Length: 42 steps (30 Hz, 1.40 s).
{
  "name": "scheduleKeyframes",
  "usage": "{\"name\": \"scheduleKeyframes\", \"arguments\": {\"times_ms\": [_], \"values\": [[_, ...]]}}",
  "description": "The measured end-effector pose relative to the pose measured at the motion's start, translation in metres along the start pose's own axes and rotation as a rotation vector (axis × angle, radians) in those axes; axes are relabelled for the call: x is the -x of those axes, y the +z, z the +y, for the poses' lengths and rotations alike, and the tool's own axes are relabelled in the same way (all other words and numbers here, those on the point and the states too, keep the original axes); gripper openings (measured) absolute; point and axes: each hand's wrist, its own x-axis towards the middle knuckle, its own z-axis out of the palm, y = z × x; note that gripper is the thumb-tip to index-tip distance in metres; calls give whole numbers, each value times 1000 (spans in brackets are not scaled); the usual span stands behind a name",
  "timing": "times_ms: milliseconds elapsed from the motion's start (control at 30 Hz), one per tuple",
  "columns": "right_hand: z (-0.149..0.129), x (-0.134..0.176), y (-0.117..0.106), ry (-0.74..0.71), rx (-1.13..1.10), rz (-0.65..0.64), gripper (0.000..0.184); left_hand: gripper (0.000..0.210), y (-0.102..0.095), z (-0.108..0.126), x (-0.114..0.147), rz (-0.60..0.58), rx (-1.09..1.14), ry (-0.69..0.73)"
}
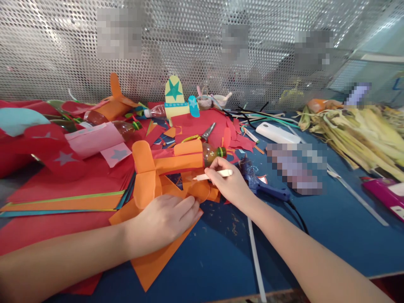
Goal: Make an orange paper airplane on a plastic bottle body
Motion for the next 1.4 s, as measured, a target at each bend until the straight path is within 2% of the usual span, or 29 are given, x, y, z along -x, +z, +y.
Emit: {"name": "scheduleKeyframes", "arguments": {"times_ms": [1400], "values": [[0,0,-1,17,9,7,21,19,-1,-1,0,22,-16,-1]]}}
